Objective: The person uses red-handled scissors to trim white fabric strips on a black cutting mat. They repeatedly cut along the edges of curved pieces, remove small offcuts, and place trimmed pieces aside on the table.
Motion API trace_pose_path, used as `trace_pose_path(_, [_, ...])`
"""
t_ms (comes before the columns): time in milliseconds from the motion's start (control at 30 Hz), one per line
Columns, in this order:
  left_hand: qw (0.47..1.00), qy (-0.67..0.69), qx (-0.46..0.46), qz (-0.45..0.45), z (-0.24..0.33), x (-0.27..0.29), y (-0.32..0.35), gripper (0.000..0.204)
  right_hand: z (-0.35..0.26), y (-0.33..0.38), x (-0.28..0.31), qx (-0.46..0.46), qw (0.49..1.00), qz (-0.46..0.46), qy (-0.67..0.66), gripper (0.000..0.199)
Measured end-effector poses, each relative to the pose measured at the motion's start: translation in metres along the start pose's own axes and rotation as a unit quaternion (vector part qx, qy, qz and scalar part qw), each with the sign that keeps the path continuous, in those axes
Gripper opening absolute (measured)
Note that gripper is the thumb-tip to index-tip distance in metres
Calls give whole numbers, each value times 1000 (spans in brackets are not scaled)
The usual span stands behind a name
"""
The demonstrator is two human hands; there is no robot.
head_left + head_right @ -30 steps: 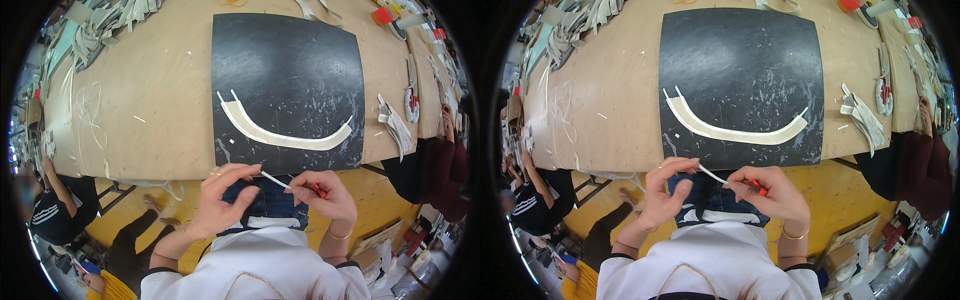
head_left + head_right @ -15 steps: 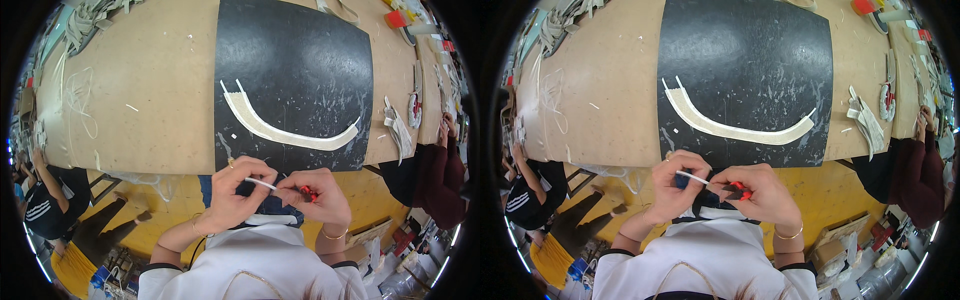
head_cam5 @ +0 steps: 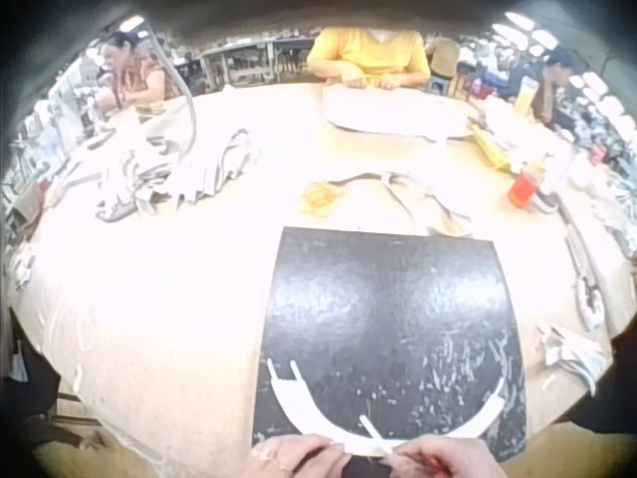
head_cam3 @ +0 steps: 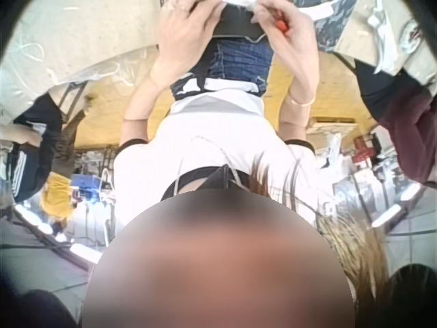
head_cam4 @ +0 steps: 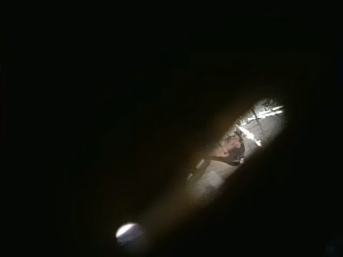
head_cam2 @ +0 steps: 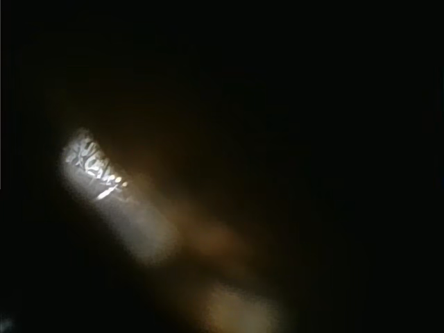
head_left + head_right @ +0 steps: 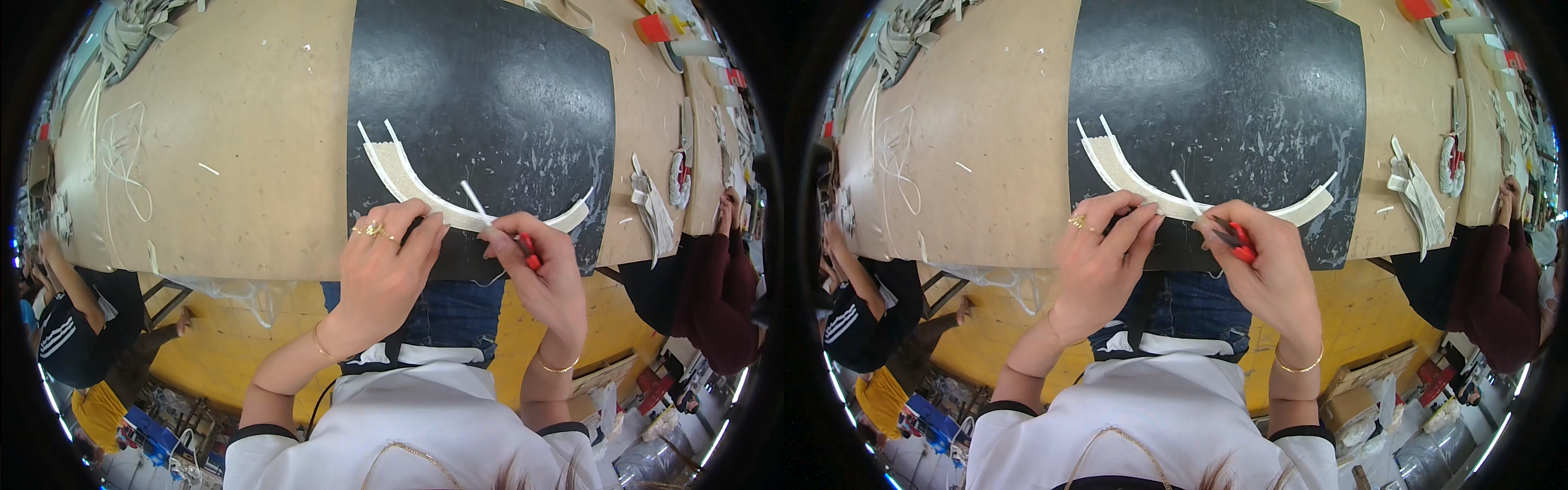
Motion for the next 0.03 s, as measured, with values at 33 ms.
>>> trace_pose_path(33, [1000,1,13,-16,1,-1,0,27,1,-4,-3,-2,1000,-15,7,8])
Point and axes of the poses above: each hand's wrist, its own y-axis away from the middle knuckle, its own x-axis out of the back of the hand, z = x × y, the point moved 3 cm from there along -y, towards the middle knuckle, and after that the axes turned 13 degrees about -y, right-handed, at the moved point
